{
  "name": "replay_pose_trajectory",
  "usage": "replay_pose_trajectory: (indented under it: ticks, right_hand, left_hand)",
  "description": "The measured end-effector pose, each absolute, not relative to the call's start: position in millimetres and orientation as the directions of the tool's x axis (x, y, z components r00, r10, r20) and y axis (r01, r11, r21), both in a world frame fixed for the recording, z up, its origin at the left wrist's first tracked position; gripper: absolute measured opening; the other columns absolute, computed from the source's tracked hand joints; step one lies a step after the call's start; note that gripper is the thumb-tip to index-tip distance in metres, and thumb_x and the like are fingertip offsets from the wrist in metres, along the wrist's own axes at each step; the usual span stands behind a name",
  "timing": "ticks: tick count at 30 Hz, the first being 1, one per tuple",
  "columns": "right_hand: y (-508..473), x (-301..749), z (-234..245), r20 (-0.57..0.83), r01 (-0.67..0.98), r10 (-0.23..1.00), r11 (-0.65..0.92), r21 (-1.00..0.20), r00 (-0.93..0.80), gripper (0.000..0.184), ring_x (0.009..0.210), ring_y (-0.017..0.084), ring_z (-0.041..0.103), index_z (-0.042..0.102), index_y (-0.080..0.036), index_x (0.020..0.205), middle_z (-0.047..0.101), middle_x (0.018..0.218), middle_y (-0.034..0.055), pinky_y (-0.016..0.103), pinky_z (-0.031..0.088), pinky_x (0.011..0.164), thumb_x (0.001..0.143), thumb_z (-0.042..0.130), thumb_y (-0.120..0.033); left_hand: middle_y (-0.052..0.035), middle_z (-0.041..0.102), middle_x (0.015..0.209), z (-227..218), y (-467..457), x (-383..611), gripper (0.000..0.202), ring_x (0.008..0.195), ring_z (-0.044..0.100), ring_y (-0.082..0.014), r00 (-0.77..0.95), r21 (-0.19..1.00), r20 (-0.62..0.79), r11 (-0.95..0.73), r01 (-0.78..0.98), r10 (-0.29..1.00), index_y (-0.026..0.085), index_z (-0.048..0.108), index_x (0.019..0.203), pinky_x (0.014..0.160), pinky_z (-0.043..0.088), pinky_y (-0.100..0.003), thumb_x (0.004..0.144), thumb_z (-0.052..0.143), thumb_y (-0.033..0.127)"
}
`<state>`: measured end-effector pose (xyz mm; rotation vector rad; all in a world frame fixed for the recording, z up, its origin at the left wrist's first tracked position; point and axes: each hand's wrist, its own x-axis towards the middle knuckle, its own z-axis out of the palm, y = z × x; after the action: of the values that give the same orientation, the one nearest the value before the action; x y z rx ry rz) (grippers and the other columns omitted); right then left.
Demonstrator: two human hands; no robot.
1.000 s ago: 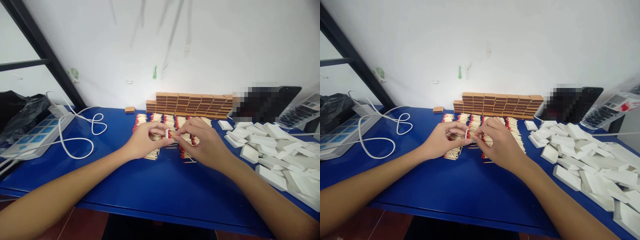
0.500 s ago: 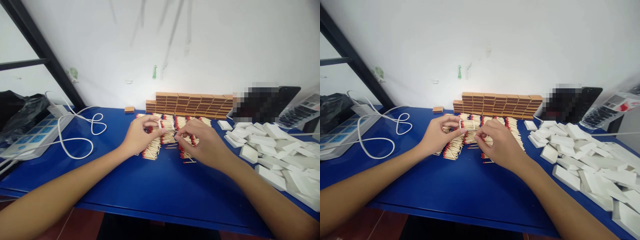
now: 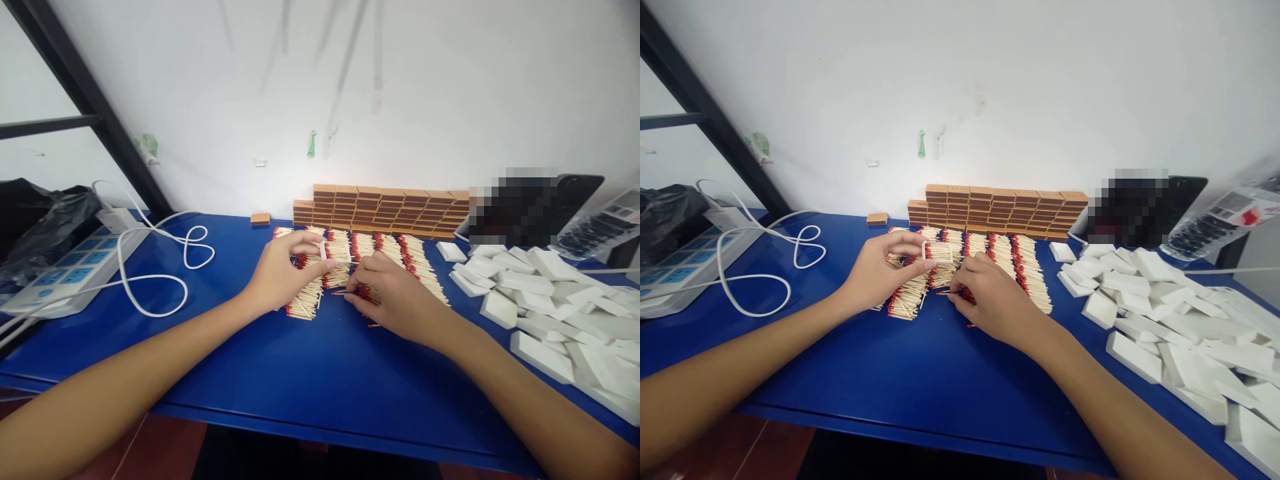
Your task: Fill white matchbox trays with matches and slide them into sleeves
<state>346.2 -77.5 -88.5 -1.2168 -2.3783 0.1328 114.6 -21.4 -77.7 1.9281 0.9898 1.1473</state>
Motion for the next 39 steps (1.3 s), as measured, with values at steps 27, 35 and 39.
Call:
replay_pose_trajectory:
  ticks: [27, 35, 39]
  right_hand:
    - [-81.3, 342.8, -84.1, 0.305, 0.705, 0.797, 0.604, -0.372, -0.522, 0.009, 0.093, 0.024, 0.056, 0.071, -0.02, 0.086, 0.062, 0.088, 0.006, 0.039, 0.049, 0.08, 0.094, 0.071, -0.016]
    - [-83.1, 340.7, -80.8, 0.205, 0.723, 0.803, 0.594, -0.353, -0.56, 0.014, 0.097, 0.025, 0.055, 0.066, -0.02, 0.087, 0.064, 0.095, 0.0077, 0.039, 0.046, 0.083, 0.099, 0.063, -0.015]
    - [-82.2, 343.7, -78.6, 0.314, 0.688, 0.777, 0.629, -0.361, -0.546, 0.012, 0.096, 0.025, 0.053, 0.064, -0.02, 0.089, 0.063, 0.095, 0.0077, 0.039, 0.046, 0.083, 0.102, 0.061, -0.019]
  left_hand:
    - [-0.0066, 0.079, 0.112, -76.1, -22.1, 113.8, 0.039, 0.101, 0.077, -0.0231, 0.362, 0.811, 0.41, -0.516, 0.274, 0.837, 0.02, 0.073, 0.106, 0.094, 0.058, -0.034, 0.076, 0.09, 0.037]
    - [-0.0052, 0.081, 0.103, -78.3, -22.7, 114.0, 0.041, 0.099, 0.077, -0.0232, 0.382, 0.778, 0.429, -0.549, 0.304, 0.819, 0.019, 0.072, 0.108, 0.097, 0.056, -0.036, 0.078, 0.089, 0.041]
    - [-0.0049, 0.081, 0.105, -77.6, -23.0, 113.5, 0.04, 0.101, 0.077, -0.0231, 0.393, 0.749, 0.44, -0.571, 0.334, 0.807, 0.02, 0.072, 0.109, 0.099, 0.055, -0.035, 0.078, 0.089, 0.038]
